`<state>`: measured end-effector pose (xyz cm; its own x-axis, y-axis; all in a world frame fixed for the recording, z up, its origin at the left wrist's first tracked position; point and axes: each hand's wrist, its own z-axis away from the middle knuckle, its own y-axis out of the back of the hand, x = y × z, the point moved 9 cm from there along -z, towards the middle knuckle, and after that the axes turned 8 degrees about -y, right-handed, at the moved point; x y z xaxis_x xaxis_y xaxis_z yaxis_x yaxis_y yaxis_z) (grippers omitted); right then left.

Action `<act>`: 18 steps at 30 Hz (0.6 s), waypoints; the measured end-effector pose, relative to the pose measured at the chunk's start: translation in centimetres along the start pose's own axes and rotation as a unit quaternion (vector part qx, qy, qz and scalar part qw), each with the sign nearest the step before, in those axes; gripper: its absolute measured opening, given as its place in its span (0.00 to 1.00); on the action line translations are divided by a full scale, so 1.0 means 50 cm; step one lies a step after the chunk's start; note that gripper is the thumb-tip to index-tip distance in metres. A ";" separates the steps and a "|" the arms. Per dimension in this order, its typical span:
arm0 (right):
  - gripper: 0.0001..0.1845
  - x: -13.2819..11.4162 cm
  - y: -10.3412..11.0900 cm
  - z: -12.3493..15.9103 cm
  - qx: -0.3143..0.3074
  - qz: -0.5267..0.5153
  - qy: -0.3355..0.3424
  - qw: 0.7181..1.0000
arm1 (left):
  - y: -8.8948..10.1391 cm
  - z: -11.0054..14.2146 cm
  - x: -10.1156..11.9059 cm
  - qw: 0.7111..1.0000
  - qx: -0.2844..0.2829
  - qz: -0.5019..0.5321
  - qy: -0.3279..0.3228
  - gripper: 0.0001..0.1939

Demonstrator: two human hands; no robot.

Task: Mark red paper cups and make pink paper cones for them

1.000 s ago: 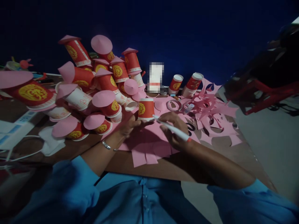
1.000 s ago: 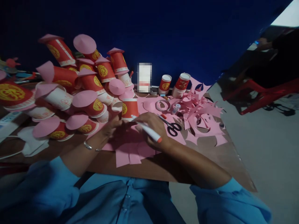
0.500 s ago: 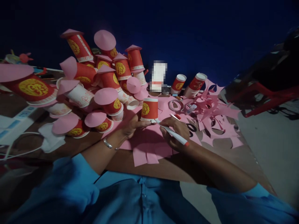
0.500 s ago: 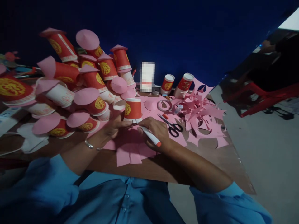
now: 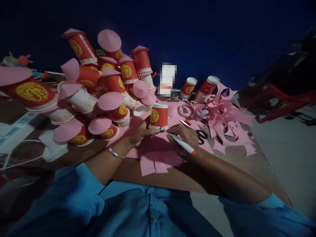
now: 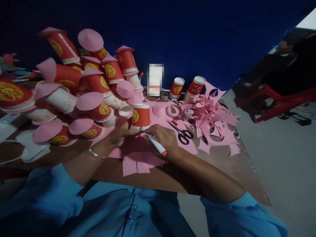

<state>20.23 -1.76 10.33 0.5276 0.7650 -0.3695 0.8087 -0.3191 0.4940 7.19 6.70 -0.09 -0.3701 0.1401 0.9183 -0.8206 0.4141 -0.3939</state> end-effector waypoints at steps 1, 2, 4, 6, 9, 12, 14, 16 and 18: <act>0.05 0.001 0.000 0.000 0.000 0.004 -0.001 1.000 | -0.001 0.000 0.001 1.000 -0.001 0.006 -0.002 0.33; 0.04 0.002 -0.001 0.000 0.000 0.008 -0.002 1.000 | -0.002 0.000 0.002 1.000 -0.001 0.012 -0.004 0.33; 0.03 0.003 -0.002 0.000 -0.003 0.013 -0.004 1.000 | -0.003 -0.001 0.004 1.000 -0.001 0.012 -0.009 0.32; 0.03 0.003 -0.003 0.001 -0.008 0.012 -0.003 1.000 | -0.002 -0.001 0.006 1.000 0.000 0.002 -0.015 0.32; 0.03 0.002 -0.003 0.004 -0.018 0.002 -0.004 1.000 | -0.002 -0.001 0.004 1.000 -0.003 -0.016 -0.006 0.33; 0.03 0.001 -0.006 0.005 -0.034 -0.001 -0.008 0.999 | -0.001 -0.001 -0.003 0.999 -0.011 -0.031 0.008 0.32; 0.03 0.000 -0.003 0.004 -0.028 0.001 -0.006 1.000 | 0.002 -0.001 -0.006 0.999 -0.012 -0.033 0.010 0.33; 0.03 -0.004 0.004 0.001 -0.010 -0.004 0.000 1.000 | 0.005 -0.001 -0.008 0.999 -0.011 -0.035 0.010 0.35; 0.04 -0.006 0.010 -0.002 0.001 -0.007 0.005 1.000 | 0.007 -0.001 -0.008 0.999 -0.008 -0.036 0.009 0.36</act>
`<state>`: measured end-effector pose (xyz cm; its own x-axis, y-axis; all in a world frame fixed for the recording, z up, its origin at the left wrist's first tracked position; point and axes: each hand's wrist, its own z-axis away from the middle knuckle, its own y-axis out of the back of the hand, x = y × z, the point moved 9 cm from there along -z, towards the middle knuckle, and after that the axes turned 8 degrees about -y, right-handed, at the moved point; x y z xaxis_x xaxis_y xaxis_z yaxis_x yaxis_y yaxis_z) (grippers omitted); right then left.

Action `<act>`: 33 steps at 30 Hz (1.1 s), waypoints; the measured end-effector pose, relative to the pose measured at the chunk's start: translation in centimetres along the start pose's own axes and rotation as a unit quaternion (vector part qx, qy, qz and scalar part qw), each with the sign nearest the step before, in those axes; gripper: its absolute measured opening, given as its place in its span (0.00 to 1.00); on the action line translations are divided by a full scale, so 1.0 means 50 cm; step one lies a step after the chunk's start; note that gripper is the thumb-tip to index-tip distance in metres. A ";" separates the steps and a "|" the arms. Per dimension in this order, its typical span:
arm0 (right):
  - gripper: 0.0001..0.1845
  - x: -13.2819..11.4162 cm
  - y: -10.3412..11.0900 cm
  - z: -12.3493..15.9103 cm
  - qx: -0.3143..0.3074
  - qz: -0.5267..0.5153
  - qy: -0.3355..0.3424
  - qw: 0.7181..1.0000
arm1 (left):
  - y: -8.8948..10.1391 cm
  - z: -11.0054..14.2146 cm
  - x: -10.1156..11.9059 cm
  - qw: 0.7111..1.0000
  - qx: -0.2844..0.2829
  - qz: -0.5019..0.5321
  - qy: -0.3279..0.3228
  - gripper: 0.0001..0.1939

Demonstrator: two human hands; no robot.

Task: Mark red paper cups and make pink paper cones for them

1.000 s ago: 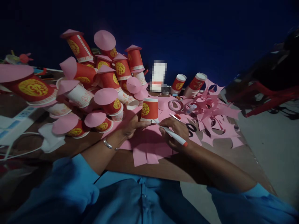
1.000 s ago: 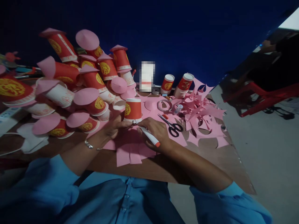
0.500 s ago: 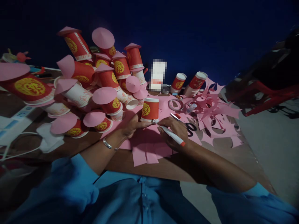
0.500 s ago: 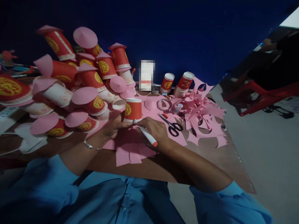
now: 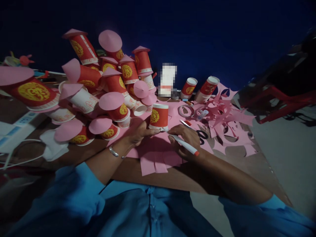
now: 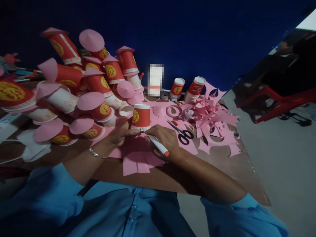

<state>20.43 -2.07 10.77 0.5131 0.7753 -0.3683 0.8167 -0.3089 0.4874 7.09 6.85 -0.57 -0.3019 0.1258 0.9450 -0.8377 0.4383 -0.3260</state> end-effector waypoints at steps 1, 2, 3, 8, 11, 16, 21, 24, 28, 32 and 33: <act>0.05 -0.001 0.000 -0.001 0.000 0.000 0.002 1.000 | 0.000 0.000 0.001 1.000 0.002 0.001 0.000 0.37; 0.05 -0.001 0.000 -0.002 -0.002 0.001 0.004 1.000 | -0.001 0.001 0.002 1.000 0.003 0.004 0.000 0.37; 0.06 -0.001 -0.001 -0.003 -0.004 0.003 0.006 1.000 | -0.002 0.001 0.004 1.000 0.005 0.009 0.000 0.37; 0.07 0.006 -0.007 0.002 -0.007 -0.002 0.006 1.000 | -0.009 0.002 0.012 0.999 0.005 0.033 -0.009 0.34; 0.06 0.007 -0.009 0.004 -0.005 0.004 0.006 1.000 | -0.010 0.001 0.013 0.999 0.002 0.038 -0.011 0.33; 0.04 0.007 -0.010 0.003 -0.008 0.009 0.004 1.000 | -0.011 0.000 0.005 0.999 -0.005 0.041 -0.001 0.38; 0.06 0.015 -0.011 0.006 -0.010 -0.002 -0.011 1.000 | -0.012 0.002 0.001 0.999 -0.013 0.041 0.001 0.43; 0.06 0.017 -0.011 0.006 -0.006 -0.002 -0.014 1.000 | -0.013 0.002 0.003 0.999 -0.015 0.046 0.000 0.43; 0.05 0.010 -0.007 0.003 0.008 0.030 -0.001 1.000 | -0.014 0.001 0.007 0.999 -0.013 0.047 -0.006 0.40; 0.03 0.002 -0.005 0.002 0.017 0.043 0.013 0.999 | -0.015 0.001 0.007 0.999 -0.009 0.049 0.002 0.40; 0.03 0.001 -0.005 0.002 0.017 0.044 0.015 0.999 | -0.015 0.001 0.007 0.999 -0.008 0.050 0.005 0.40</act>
<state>20.28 -1.99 10.57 0.5762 0.7600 -0.3007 0.7771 -0.3954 0.4897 7.58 6.50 -0.02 -0.3790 0.1777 0.9082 -0.7968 0.4365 -0.4179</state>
